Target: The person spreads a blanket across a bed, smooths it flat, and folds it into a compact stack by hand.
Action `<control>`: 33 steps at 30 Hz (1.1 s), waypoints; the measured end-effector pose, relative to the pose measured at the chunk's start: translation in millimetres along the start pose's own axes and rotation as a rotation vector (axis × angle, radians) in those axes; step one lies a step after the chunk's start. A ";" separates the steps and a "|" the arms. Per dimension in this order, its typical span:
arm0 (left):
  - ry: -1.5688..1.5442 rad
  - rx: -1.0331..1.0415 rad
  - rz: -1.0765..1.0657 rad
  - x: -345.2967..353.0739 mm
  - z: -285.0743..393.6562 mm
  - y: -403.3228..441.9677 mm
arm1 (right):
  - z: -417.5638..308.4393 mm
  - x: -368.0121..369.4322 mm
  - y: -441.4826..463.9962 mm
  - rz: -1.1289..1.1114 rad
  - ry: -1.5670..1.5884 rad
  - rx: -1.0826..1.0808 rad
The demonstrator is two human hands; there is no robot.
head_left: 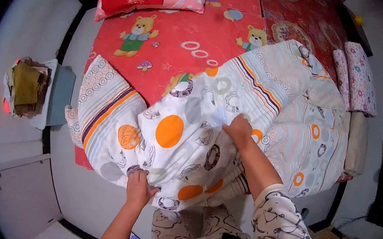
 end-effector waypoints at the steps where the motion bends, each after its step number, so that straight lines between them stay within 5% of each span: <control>1: 0.034 -0.040 0.038 3.3 -8.3 3.0 | 5.1 3.8 9.2 0.004 0.002 -0.009; 3: 0.095 -0.150 0.038 7.5 -21.7 15.0 | 17.7 33.3 34.0 -0.192 -0.002 -0.085; 6: 0.146 -0.142 -0.130 29.6 -33.9 49.6 | 37.8 44.5 36.7 -0.161 0.078 0.023; 8: 0.097 -0.120 -0.170 12.3 -26.6 67.9 | 55.7 48.8 35.7 -0.144 0.691 0.115; 12: -0.090 -0.126 -0.107 -57.8 -30.0 110.8 | 6.4 -46.3 -0.3 0.047 1.356 0.001; 14: -0.113 -0.012 0.109 -116.8 -28.4 152.8 | -4.2 -105.8 33.1 0.207 1.371 -0.034; 15: -0.118 0.092 0.216 -153.8 -20.3 177.1 | -44.8 -159.0 18.1 0.264 1.385 -0.299; 18: -0.053 0.018 0.548 -251.8 -11.2 240.0 | -110.4 -287.6 6.5 0.497 1.340 -0.591; 21: -0.251 0.046 0.920 -329.0 -15.3 277.6 | -161.2 -323.6 0.9 0.626 1.096 -0.705; 24: -0.424 0.375 0.987 -334.8 -52.2 331.3 | -209.8 -285.2 28.2 0.589 0.918 -0.800; 26: -0.618 0.200 0.582 -271.3 -75.6 334.6 | -231.2 -203.9 31.2 0.634 0.522 -0.731; 27: 0.023 0.117 0.580 -243.3 -73.9 310.1 | -233.4 -147.4 29.1 0.549 0.625 -0.733; 30: 0.336 0.281 0.283 -130.5 -105.4 235.3 | -220.3 6.7 10.7 0.204 -0.132 -0.353; 33: 0.641 0.285 0.028 -9.1 -182.7 182.4 | -195.5 101.0 7.9 -0.117 -0.422 -0.275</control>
Point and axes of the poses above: each hand's wrist, its own y-axis towards the middle knuckle, its own x-axis out of the palm, z = x × y, the point moved 7 cm from there along y, towards the middle knuckle, and after that the axes turned 4 degrees about -z, right-handed, at the moved point
